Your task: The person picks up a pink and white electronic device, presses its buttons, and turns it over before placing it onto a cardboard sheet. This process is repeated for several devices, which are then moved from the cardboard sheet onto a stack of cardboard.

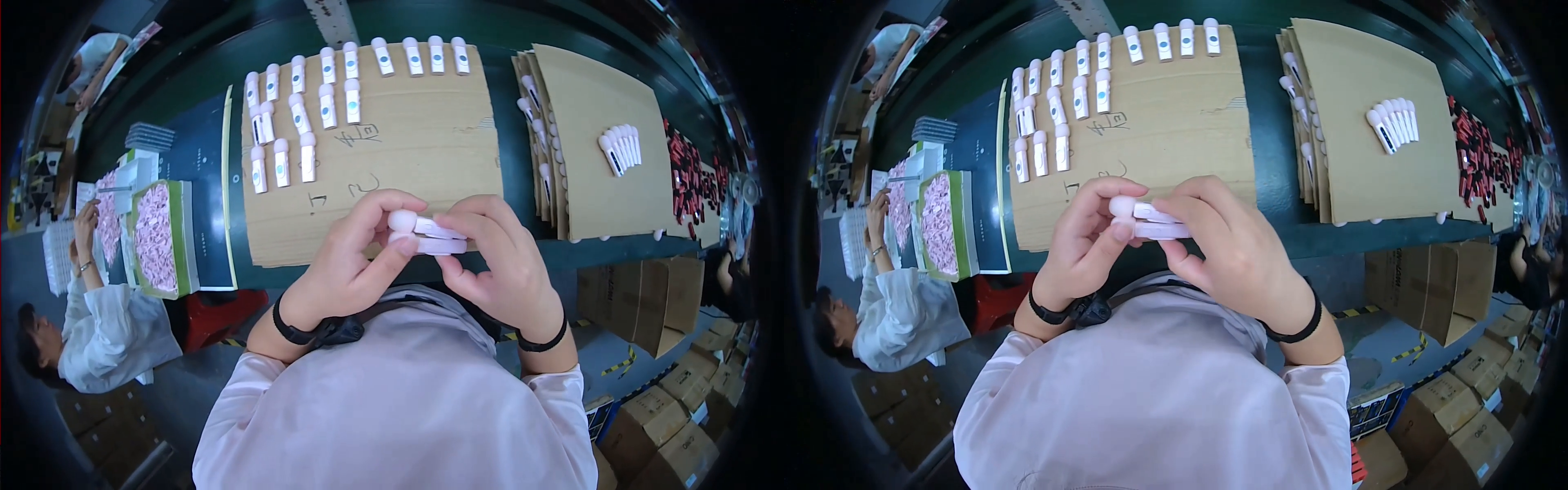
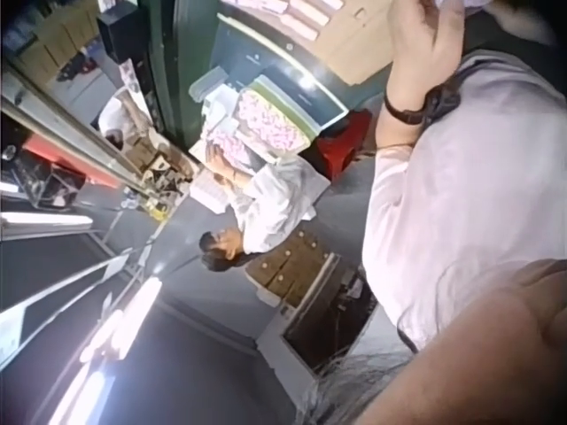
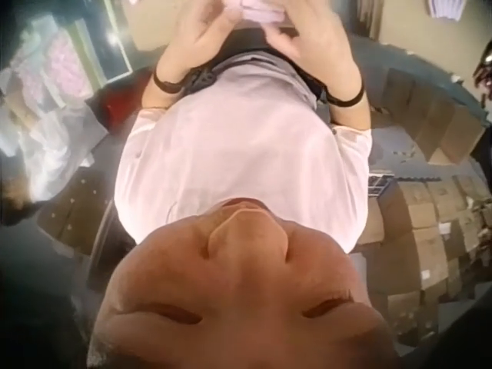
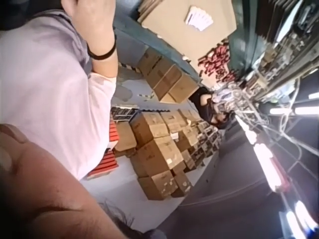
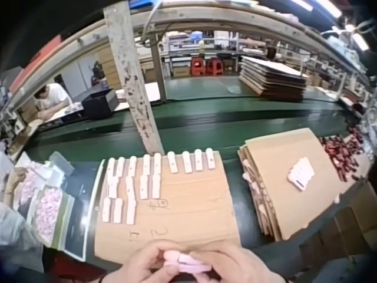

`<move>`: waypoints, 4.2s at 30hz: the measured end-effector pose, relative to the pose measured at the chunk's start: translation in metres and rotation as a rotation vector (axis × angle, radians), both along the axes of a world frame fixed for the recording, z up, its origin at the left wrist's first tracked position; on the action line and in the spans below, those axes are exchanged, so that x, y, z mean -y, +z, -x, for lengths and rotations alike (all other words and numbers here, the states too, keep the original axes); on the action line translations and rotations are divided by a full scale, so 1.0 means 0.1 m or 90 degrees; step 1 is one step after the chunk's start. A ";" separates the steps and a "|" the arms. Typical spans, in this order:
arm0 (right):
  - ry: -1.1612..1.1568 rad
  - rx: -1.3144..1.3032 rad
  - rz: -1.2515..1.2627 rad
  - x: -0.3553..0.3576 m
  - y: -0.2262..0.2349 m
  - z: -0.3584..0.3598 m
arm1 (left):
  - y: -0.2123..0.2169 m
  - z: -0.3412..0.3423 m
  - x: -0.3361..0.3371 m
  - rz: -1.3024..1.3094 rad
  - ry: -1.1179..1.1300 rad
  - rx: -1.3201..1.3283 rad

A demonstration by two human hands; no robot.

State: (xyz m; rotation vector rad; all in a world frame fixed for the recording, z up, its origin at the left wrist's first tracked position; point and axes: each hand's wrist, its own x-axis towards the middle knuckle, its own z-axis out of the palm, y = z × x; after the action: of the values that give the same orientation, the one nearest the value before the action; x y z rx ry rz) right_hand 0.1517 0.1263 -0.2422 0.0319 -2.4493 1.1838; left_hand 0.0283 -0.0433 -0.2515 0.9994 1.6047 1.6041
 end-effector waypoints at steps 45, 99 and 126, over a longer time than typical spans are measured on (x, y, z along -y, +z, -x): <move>-0.084 -0.127 0.177 0.23 -0.14 0.20 | -0.08 0.20 0.09 -0.096 0.019 -0.073; -0.009 0.042 -0.142 -0.60 -0.13 1.11 | 0.05 0.85 -0.53 0.119 0.149 -0.626; -0.039 -0.010 -0.374 -0.71 -0.09 0.90 | -0.16 0.88 -0.68 0.151 0.148 -0.881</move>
State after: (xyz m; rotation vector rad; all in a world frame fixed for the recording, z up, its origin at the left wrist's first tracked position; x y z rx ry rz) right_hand 0.0620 0.1975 -0.2514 0.1331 -2.6722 0.4031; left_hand -0.0598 0.0246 -0.2677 2.0314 2.7396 0.6668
